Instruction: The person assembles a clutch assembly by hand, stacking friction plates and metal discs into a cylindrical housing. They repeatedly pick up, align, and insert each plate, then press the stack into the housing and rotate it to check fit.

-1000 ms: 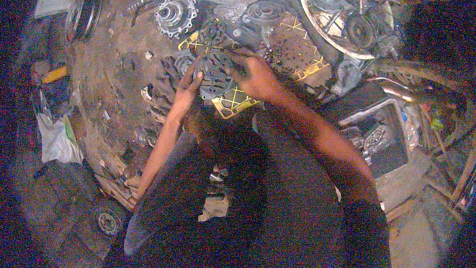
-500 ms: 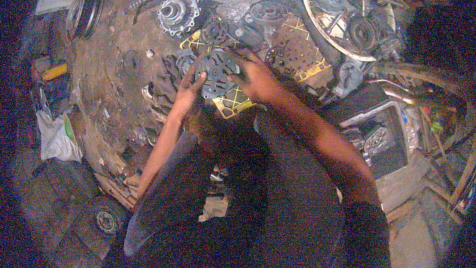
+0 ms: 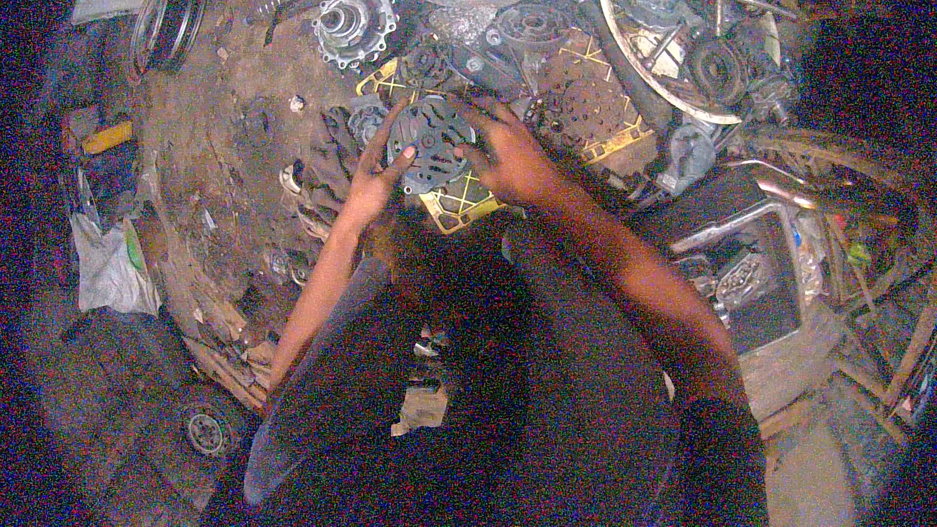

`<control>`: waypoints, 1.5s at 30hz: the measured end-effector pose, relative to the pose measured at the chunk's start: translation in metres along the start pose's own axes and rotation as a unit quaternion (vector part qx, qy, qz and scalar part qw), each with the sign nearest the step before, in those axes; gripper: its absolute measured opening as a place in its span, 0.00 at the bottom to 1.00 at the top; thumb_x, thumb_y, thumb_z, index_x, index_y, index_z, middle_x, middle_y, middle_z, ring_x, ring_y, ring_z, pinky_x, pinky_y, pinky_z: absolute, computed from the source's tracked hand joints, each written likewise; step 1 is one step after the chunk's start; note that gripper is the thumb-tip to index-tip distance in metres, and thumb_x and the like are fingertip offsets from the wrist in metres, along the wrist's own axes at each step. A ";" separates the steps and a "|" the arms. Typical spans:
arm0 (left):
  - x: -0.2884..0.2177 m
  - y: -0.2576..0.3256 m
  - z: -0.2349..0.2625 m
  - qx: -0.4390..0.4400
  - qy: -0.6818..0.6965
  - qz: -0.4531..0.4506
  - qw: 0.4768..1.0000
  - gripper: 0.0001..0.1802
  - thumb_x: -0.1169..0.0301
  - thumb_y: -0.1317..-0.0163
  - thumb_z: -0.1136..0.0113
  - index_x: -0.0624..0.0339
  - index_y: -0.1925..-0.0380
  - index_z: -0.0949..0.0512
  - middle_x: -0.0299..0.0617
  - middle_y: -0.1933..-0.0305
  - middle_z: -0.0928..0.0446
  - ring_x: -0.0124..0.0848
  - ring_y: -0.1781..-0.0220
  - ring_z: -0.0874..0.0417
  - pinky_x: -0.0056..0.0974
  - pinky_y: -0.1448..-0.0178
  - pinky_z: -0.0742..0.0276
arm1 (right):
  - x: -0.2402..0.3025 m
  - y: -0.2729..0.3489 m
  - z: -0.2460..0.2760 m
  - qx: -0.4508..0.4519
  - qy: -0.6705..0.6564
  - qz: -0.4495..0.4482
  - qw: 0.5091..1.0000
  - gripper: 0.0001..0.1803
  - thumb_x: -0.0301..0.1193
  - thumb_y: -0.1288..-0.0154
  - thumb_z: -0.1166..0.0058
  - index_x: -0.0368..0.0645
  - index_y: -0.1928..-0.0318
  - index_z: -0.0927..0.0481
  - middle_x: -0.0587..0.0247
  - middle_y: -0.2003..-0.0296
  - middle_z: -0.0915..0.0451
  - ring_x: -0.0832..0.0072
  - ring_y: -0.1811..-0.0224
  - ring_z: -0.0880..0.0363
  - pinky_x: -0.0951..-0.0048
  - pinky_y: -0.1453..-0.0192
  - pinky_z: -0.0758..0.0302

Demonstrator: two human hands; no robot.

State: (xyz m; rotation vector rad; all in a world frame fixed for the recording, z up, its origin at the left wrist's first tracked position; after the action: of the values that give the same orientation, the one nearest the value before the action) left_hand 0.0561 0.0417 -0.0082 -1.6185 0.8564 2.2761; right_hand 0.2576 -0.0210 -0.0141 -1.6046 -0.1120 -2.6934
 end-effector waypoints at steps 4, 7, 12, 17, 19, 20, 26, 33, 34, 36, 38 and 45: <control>0.000 0.001 0.001 0.002 -0.002 0.003 1.000 0.34 0.72 0.35 0.42 0.53 0.29 0.40 0.46 0.28 0.38 0.36 0.26 0.41 0.40 0.24 0.50 | 0.001 -0.002 0.001 0.006 -0.006 0.011 1.000 0.34 0.28 0.41 0.39 0.44 0.33 0.33 0.45 0.39 0.30 0.53 0.35 0.32 0.61 0.31 0.37; -0.002 0.000 0.002 0.003 -0.004 0.011 1.000 0.33 0.70 0.33 0.44 0.53 0.29 0.40 0.46 0.28 0.38 0.37 0.26 0.42 0.40 0.24 0.51 | 0.000 -0.001 0.001 0.009 -0.004 0.007 1.000 0.35 0.28 0.41 0.38 0.44 0.33 0.33 0.46 0.39 0.30 0.53 0.35 0.32 0.61 0.31 0.37; 0.000 0.002 0.004 0.005 -0.011 0.014 1.000 0.31 0.66 0.31 0.45 0.53 0.29 0.40 0.46 0.28 0.38 0.37 0.26 0.42 0.40 0.24 0.51 | 0.006 -0.003 0.005 0.021 -0.013 0.007 1.000 0.35 0.28 0.41 0.39 0.44 0.33 0.33 0.46 0.39 0.30 0.53 0.35 0.32 0.61 0.30 0.37; 0.001 0.001 0.001 0.016 0.042 0.038 0.998 0.31 0.68 0.31 0.45 0.52 0.29 0.40 0.45 0.28 0.38 0.36 0.27 0.40 0.40 0.25 0.48 | 0.004 -0.003 0.006 0.011 -0.020 0.013 1.000 0.34 0.28 0.41 0.40 0.44 0.33 0.33 0.46 0.39 0.30 0.53 0.35 0.32 0.60 0.31 0.37; -0.001 0.002 0.001 0.010 0.031 0.033 0.999 0.31 0.68 0.31 0.45 0.51 0.29 0.40 0.45 0.28 0.38 0.36 0.27 0.40 0.40 0.25 0.47 | 0.004 -0.003 0.006 0.009 -0.015 0.015 1.000 0.34 0.28 0.41 0.40 0.44 0.33 0.33 0.45 0.39 0.30 0.53 0.35 0.32 0.60 0.31 0.36; -0.003 0.003 0.001 0.007 0.025 0.031 0.999 0.31 0.68 0.31 0.45 0.51 0.29 0.40 0.45 0.28 0.38 0.35 0.27 0.39 0.40 0.25 0.47 | 0.004 -0.002 0.006 0.009 -0.014 0.015 1.000 0.34 0.28 0.41 0.40 0.44 0.33 0.33 0.45 0.39 0.30 0.53 0.36 0.32 0.60 0.31 0.36; -0.006 0.003 0.002 0.006 0.005 0.032 0.999 0.30 0.68 0.31 0.46 0.52 0.29 0.39 0.45 0.28 0.38 0.36 0.27 0.40 0.40 0.25 0.48 | 0.007 -0.004 0.007 0.020 -0.023 -0.001 1.000 0.34 0.28 0.41 0.40 0.45 0.33 0.32 0.45 0.39 0.30 0.53 0.36 0.32 0.60 0.31 0.37; -0.006 0.002 0.002 0.002 -0.008 0.042 0.999 0.31 0.68 0.32 0.44 0.54 0.30 0.39 0.46 0.29 0.37 0.36 0.27 0.40 0.40 0.25 0.48 | 0.007 -0.003 0.007 0.012 -0.025 0.008 1.000 0.34 0.27 0.41 0.40 0.44 0.33 0.33 0.45 0.39 0.30 0.53 0.35 0.33 0.61 0.30 0.38; -0.008 0.002 0.002 0.002 -0.012 0.038 0.999 0.31 0.68 0.33 0.43 0.54 0.30 0.39 0.46 0.29 0.37 0.36 0.27 0.39 0.40 0.25 0.48 | 0.004 -0.003 0.006 0.009 -0.022 0.014 1.000 0.34 0.29 0.40 0.40 0.45 0.32 0.33 0.45 0.39 0.30 0.51 0.35 0.32 0.59 0.31 0.37; -0.007 0.003 0.002 -0.005 -0.009 0.030 0.999 0.32 0.68 0.34 0.42 0.55 0.30 0.38 0.46 0.29 0.37 0.36 0.27 0.39 0.40 0.25 0.48 | 0.001 -0.004 0.003 0.006 -0.018 0.028 0.999 0.34 0.33 0.39 0.39 0.49 0.32 0.34 0.44 0.40 0.30 0.48 0.36 0.32 0.57 0.32 0.34; -0.001 0.004 0.000 -0.013 0.006 0.023 1.000 0.32 0.69 0.35 0.41 0.55 0.31 0.38 0.46 0.30 0.36 0.37 0.28 0.39 0.40 0.25 0.48 | 0.002 -0.003 0.005 0.014 -0.040 0.015 0.999 0.33 0.28 0.40 0.41 0.44 0.33 0.33 0.44 0.39 0.30 0.51 0.35 0.33 0.60 0.30 0.37; 0.005 0.002 0.000 -0.015 -0.001 0.006 1.000 0.33 0.69 0.35 0.40 0.55 0.31 0.38 0.47 0.30 0.36 0.37 0.27 0.39 0.40 0.25 0.48 | -0.007 -0.004 0.002 0.018 -0.015 0.000 1.000 0.32 0.29 0.37 0.43 0.49 0.32 0.34 0.44 0.39 0.31 0.48 0.35 0.33 0.56 0.31 0.35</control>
State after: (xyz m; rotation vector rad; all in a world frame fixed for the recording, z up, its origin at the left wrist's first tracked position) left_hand 0.0539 0.0396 -0.0119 -1.6264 0.8375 2.3095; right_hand 0.2625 -0.0170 -0.0191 -1.6360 -0.1608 -2.6520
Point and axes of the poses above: each hand's wrist, its own y-axis away from the middle knuckle, its own z-axis out of the back of the hand, x = y × z, the point moved 3 cm from there along -y, towards the middle knuckle
